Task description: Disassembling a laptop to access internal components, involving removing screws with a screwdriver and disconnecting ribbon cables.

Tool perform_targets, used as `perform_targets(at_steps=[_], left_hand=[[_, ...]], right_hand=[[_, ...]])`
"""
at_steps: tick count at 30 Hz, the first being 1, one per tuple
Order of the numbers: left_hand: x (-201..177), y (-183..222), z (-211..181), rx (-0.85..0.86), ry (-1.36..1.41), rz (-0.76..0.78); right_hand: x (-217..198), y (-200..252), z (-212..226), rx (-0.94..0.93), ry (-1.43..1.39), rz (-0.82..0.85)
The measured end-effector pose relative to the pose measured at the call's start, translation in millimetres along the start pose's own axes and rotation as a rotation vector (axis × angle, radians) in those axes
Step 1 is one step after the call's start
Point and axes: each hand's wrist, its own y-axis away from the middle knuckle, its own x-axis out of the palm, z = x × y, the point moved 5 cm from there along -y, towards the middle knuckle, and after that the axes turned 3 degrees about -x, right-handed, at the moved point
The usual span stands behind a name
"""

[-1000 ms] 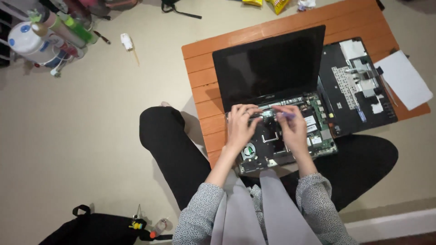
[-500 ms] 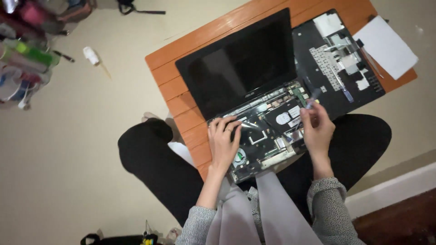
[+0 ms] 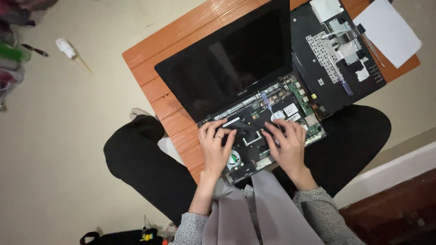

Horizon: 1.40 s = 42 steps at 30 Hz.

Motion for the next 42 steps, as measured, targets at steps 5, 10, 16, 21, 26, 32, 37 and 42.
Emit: perform_targets(at_steps=[5,10,16,21,26,32,37,42], left_hand=[[4,0,3,-0.001,-0.058,0.036],[7,2,9,-0.014,-0.054,0.028],[7,1,13,0.005,-0.056,0.044],[9,-2,9,0.06,-0.151,0.084],[8,-3,10,0.067,-0.076,0.098],[5,-4,9,0.045,0.015,0.106],[5,-4,11,0.047,0.025,0.077],[6,-4,11,0.029,0.046,0.067]], right_hand=[[-5,-8,5,0.025,-0.094,-0.042],[-14,-19,11,0.084,-0.265,0.014],[-14,-46,21,0.196,-0.488,0.162],[1,-40,15,0.635,-1.057,0.257],[16,-38,4,0.616,-1.079,0.127],[23,-58,22,0.419,-0.875,0.122],[21,-63,31,0.329,-0.821,0.126],[21,-65,35,0.257,-0.74,0.117]])
